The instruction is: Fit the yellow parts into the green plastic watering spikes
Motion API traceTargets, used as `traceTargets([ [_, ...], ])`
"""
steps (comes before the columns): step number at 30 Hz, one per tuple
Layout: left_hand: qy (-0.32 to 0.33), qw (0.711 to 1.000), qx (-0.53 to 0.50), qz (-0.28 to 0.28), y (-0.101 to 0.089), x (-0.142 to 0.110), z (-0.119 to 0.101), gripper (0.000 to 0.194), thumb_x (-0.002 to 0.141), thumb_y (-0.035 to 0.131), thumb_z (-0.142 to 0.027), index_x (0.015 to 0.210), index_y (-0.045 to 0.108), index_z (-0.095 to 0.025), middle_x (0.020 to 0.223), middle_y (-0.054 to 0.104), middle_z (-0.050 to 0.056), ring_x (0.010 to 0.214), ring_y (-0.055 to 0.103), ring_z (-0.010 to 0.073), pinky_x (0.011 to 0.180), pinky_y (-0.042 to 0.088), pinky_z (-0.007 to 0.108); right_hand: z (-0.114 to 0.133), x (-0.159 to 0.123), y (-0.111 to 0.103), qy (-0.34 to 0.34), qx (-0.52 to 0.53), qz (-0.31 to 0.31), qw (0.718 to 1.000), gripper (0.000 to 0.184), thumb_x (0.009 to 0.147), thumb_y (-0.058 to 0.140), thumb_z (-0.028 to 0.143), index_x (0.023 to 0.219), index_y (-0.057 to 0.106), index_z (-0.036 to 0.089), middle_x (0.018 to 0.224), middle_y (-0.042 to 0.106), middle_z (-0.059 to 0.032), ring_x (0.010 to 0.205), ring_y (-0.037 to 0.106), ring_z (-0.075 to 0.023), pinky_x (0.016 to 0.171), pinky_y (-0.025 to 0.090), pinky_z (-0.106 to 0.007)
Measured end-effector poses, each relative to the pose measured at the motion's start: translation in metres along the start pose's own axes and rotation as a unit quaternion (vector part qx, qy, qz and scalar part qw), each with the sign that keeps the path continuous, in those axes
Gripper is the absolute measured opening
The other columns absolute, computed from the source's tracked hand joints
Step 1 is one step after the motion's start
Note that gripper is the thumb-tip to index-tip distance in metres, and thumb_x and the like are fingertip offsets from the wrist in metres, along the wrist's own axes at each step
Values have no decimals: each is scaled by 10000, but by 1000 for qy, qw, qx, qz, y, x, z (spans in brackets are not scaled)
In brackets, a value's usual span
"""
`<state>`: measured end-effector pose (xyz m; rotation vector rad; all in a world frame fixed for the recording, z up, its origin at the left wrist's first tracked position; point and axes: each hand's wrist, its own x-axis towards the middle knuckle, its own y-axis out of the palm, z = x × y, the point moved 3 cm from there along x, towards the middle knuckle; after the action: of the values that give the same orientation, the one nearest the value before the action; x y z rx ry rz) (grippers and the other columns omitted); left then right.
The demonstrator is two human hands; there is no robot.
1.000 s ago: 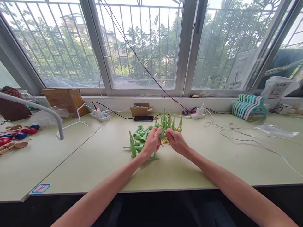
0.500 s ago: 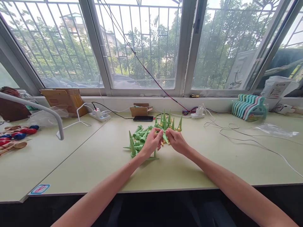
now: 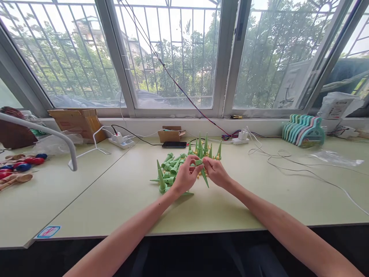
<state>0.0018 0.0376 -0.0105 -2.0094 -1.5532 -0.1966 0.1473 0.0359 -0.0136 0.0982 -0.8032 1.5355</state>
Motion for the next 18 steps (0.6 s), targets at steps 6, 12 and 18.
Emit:
traceTargets([
  [6, 31, 999, 31, -21, 1, -1, -4, 303, 867, 558, -422, 1086, 497, -221, 971, 536, 32, 493, 482, 33, 532, 441, 201, -1, 0, 1, 12, 21, 6, 1000, 494, 948, 313, 580, 633, 372, 205, 499, 374, 45, 467, 337, -101, 467, 255, -245],
  [12, 48, 997, 38, -39, 1, -2, -6, 271, 874, 552, -403, 1069, 503, -223, 934, 499, 25, 506, 513, 44, 517, 442, 197, 2, -1, 2, 10, 30, 10, 999, 485, 957, 291, 577, 656, 379, 207, 519, 386, 44, 467, 350, -100, 465, 268, -242],
  [18, 47, 997, 29, -50, 1, -1, -9, 277, 865, 564, -419, 1047, 509, -217, 912, 495, 19, 507, 518, 45, 501, 442, 189, 5, -1, 1, 14, 34, 4, 999, 476, 953, 293, 586, 683, 405, 210, 535, 400, 39, 476, 380, -106, 471, 292, -243],
])
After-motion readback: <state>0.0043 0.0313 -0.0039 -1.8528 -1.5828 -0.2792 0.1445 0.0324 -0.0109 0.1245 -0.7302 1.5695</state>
